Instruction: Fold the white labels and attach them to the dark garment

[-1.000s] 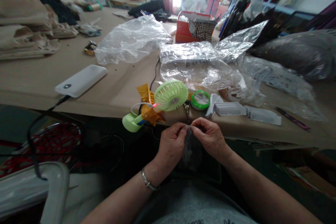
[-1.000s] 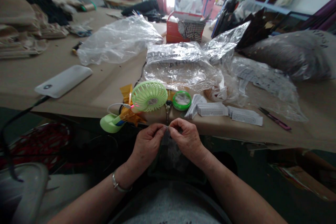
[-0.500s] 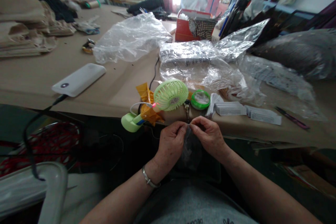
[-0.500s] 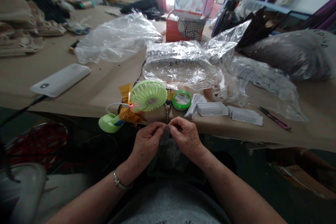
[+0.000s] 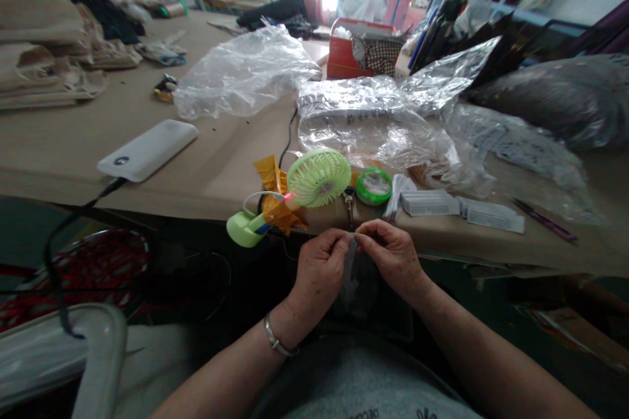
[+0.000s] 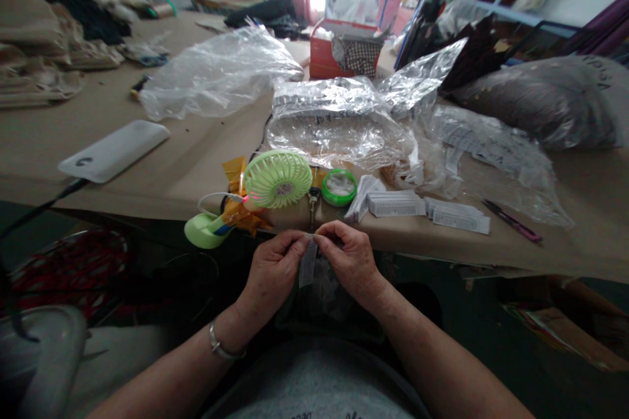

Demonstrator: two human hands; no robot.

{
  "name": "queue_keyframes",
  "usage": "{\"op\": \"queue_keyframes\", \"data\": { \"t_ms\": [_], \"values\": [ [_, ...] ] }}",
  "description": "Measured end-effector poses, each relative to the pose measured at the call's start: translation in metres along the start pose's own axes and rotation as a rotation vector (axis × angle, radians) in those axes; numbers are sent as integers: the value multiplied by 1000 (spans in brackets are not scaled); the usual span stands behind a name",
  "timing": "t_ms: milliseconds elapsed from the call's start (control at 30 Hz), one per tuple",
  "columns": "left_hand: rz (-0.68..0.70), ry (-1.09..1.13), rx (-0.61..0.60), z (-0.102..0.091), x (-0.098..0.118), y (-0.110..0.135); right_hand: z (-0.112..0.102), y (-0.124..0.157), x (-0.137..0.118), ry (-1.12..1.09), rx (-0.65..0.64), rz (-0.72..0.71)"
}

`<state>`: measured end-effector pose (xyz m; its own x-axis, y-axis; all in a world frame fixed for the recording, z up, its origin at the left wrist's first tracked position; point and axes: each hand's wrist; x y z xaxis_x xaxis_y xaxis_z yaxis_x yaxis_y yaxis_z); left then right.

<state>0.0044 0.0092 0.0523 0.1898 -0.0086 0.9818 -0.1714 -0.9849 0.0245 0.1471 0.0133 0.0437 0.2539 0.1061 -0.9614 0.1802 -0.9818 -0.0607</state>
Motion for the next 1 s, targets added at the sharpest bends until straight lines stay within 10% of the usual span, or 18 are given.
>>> {"op": "queue_keyframes", "data": {
  "t_ms": [500, 800, 1000],
  "values": [
    [-243, 39, -102, 17, -29, 13, -63, 10, 22, 1092, 251, -367],
    [-223, 99, -188, 21, -14, 12, -65, 13, 20, 991, 312, -498],
    [-512, 779, -371, 34, 7, 5, -57, 40, 6, 799, 150, -618]
  ]
}}
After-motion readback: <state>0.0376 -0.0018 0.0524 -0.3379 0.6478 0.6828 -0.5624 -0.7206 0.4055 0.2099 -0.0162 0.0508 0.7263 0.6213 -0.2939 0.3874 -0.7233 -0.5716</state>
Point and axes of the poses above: each hand's wrist, its own y-axis away from the middle knuckle, its own z-axis out of the palm, x = y × z, and after that the axes turned 7 degrees about -x, right-handed
